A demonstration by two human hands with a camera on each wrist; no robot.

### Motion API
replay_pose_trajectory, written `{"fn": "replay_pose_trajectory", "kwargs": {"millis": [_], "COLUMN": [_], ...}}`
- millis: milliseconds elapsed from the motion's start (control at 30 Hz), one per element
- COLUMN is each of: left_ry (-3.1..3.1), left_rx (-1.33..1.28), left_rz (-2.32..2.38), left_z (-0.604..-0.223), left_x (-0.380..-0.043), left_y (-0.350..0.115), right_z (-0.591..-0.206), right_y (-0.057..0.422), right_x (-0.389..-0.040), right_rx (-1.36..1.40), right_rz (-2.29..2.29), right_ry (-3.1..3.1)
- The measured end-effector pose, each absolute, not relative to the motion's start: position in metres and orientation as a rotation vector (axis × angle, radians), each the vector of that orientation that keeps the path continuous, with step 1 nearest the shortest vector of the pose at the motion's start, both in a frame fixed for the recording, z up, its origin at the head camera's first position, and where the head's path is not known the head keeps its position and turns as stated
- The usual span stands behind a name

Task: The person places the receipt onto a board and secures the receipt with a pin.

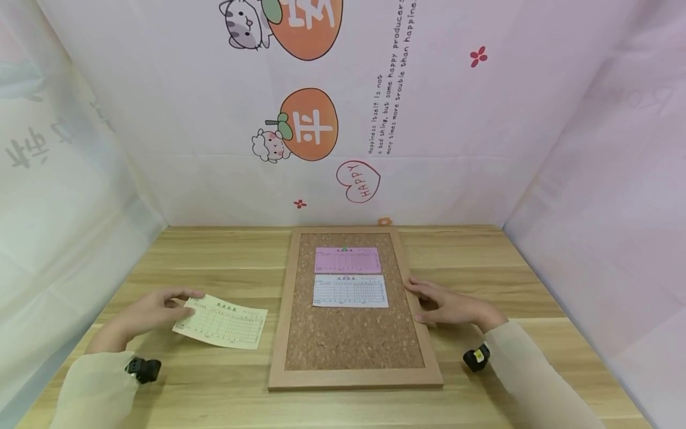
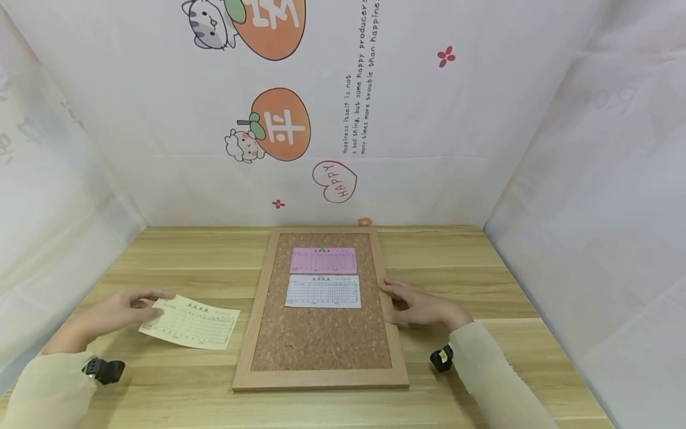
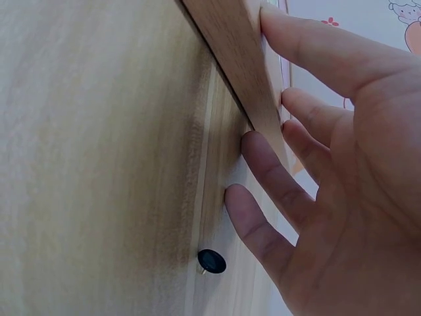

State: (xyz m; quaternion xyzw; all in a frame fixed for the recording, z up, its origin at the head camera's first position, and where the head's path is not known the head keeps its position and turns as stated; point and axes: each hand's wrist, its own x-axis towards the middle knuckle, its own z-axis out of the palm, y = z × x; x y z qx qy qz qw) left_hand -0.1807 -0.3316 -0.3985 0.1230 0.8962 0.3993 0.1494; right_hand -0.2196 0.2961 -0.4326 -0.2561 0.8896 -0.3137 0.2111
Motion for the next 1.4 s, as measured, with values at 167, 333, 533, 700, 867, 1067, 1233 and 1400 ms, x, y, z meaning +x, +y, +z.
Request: {"fn": "replay_pose_trajectory", "kwargs": {"millis": [167,333,533,700,867,1067,1233,1400], "left_ry": [2.549,2.597,2.639,2.636,2.642,2.653,2.664,2.655], "left_rx": [0.349,0.377,0.423,0.463,0.493,0.505,0.456,0.391], "left_rz": [1.195,1.179,1.168,1.212,1.259,1.287,1.292,1.309], "left_z": [-0.397,-0.394,-0.382,-0.377,-0.374,-0.373,-0.372,-0.371], "left_x": [-0.181,-0.183,-0.183,-0.181,-0.179,-0.178,-0.180,-0.179], "left_y": [-0.331,-0.331,-0.326,-0.322,-0.320,-0.320,-0.320,-0.319], "right_z": [-0.433,-0.432,-0.433,-0.432,-0.432,-0.432,-0.431,-0.432], "right_y": [0.296,0.296,0.296,0.296,0.297,0.297,0.296,0.296], "right_x": [-0.220,-0.219,-0.220,-0.219,-0.218,-0.219,-0.218,-0.219], "right_rx": [-0.716,-0.715,-0.713,-0.707,-0.702,-0.697,-0.686,-0.682], "right_rz": [-0.877,-0.879,-0.883,-0.878,-0.889,-0.891,-0.895,-0.903], "right_ry": [2.471,2.470,2.472,2.475,2.467,2.462,2.461,2.454]}}
